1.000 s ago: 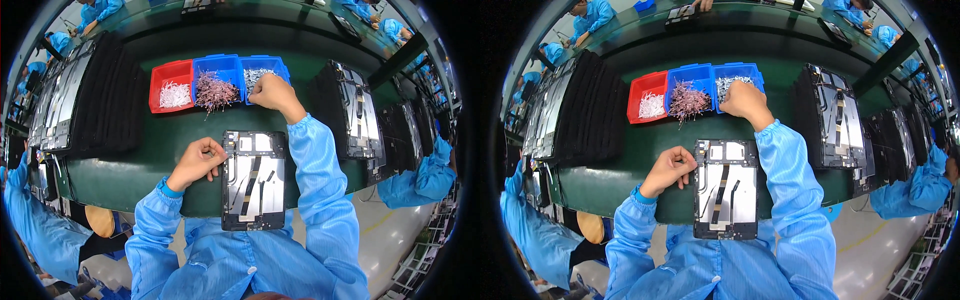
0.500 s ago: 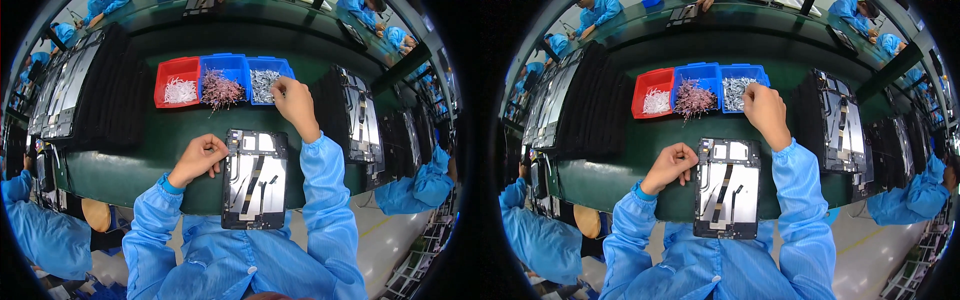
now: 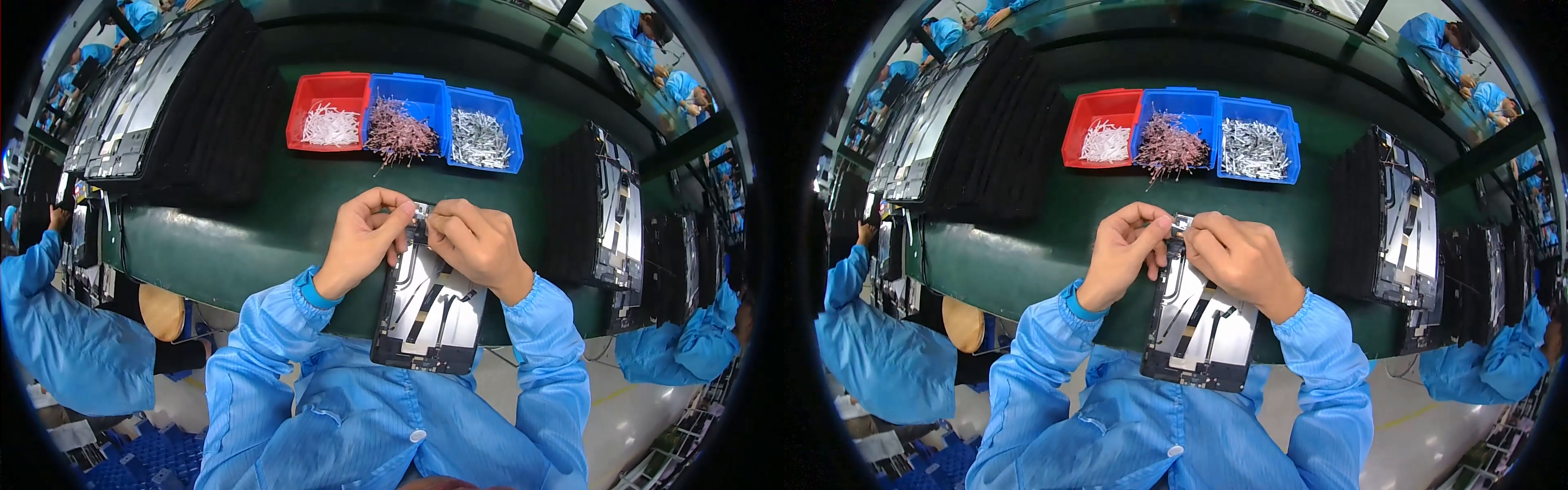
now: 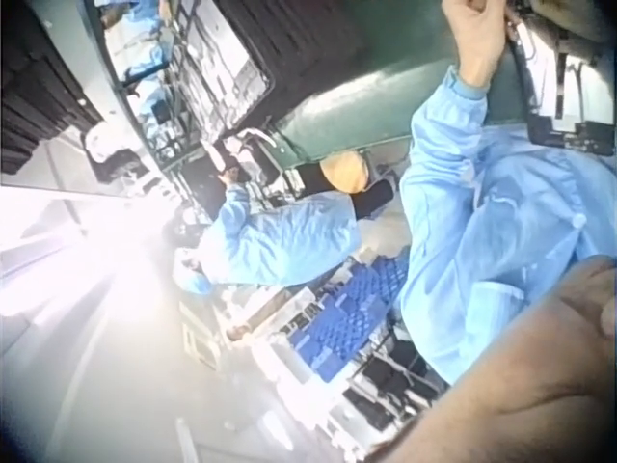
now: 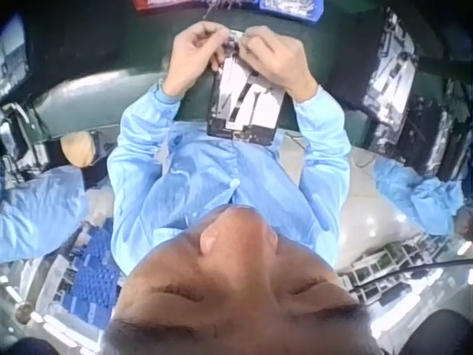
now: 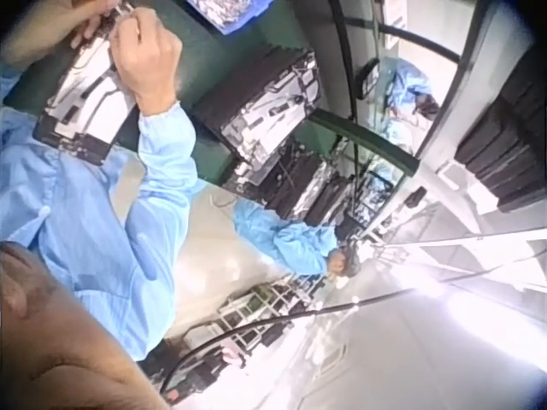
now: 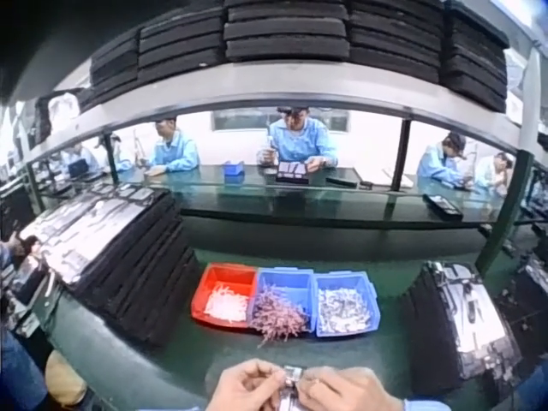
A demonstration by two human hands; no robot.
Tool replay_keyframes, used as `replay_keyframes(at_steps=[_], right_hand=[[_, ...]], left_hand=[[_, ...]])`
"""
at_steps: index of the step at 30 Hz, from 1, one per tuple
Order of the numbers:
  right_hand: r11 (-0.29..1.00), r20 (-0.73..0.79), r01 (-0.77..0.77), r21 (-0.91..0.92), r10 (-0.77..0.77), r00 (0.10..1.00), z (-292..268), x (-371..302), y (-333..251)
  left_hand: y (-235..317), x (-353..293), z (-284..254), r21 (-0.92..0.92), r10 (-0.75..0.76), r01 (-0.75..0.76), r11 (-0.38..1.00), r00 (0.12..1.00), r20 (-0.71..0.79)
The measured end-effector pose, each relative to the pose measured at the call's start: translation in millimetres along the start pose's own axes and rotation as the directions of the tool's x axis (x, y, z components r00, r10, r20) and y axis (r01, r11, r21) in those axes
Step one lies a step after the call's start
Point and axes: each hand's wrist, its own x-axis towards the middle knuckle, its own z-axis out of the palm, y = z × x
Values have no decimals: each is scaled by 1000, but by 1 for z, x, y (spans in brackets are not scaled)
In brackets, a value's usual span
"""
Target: The person assembles internal electronic components and internal cables into tablet devices by hand, taking parts from bins and integrating them into the tablets.
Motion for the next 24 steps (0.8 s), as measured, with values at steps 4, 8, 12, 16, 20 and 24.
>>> replay_keyframes(at_steps=[4,8,12,16,20,24], right_hand=[[755,167,-512,410,489,856,-6,3,-12],[419,305,-646,638,633,712,5,-9,-3],[447,332,-669,594,621,710,-5,-9,-2],[802,78,-425,419,434,897,-1,-7,-5],[894,-150,-269,358,339,929,-1,-8,-3],[581,-70,-466,668,672,737,-7,-15,0]], left_hand=[[3,-2,0,83,-8,9,996,1000,-11],[0,-4,5,91,35,-34,995,999,-6],[7,-4,1,-100,-128,133,986,990,61],[8,-2,-2,-248,-256,279,928,959,122],[18,11,-5,124,28,-14,992,993,-116],[26,66,-61,656,763,-456,602,570,-304]])
